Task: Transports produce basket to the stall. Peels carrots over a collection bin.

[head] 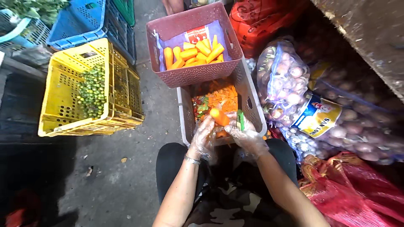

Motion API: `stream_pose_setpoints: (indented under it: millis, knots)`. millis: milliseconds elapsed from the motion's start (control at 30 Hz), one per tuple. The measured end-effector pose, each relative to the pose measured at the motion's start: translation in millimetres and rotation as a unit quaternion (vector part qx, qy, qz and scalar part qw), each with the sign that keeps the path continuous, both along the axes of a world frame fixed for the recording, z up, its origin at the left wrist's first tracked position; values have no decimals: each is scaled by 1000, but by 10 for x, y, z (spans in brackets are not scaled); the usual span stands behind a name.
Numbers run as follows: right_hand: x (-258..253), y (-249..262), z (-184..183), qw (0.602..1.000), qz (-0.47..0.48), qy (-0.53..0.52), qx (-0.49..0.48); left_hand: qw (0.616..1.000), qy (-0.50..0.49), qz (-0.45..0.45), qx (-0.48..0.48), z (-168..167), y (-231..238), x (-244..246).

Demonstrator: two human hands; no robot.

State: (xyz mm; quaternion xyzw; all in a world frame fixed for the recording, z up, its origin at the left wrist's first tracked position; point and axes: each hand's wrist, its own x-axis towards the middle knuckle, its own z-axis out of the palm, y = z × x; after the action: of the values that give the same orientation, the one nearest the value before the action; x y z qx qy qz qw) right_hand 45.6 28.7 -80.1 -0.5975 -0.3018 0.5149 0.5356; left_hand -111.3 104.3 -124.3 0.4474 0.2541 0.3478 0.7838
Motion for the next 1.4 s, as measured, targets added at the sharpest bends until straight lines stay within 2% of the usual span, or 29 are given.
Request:
stream_pose_setpoints:
  millis: [100, 200, 300, 533, 633, 700, 767, 833, 900, 1033, 1233, 1400]
  knots:
    - [173, 16, 51, 995, 32, -89, 21, 996, -3, -10, -83, 88, 2, -10]
    - [204, 38, 38, 983, 52, -172, 33, 995, 69, -11, -70, 134, 0, 3]
    - [163, 39, 25, 982, 35, -181, 52, 991, 111, -22, -70, 140, 27, -5]
    - [121, -14, -22, 984, 10, -171, 55, 979, 118, -12, -165, 243, -24, 34]
    - [112, -114, -17, 990, -4, -144, -8, 985, 124, -45, -108, 166, -10, -21]
    - [123, -212, -71, 978, 32, -200, -43, 985, 147, -42, -76, 143, -3, -57]
    - [91, -333, 18, 945, 86, -309, -61, 983, 170, -34, -60, 128, -10, -76]
    - [16, -418, -72, 897, 79, -434, 13, 979, 197, -29, -47, 146, -26, -81]
    - [-40, -421, -146, 859, 79, -505, 24, 974, 226, -23, -20, 152, -40, -68]
    - [-85, -319, -67, 848, 148, -500, -96, 962, 272, -3, 32, 112, -42, -30]
    - [-108, -286, -118, 834, 143, -525, -89, 913, 393, -35, 108, 159, -9, -32]
    - [-115, -214, -231, 818, 136, -552, -93, 876, 462, -47, 130, 132, 24, -18]
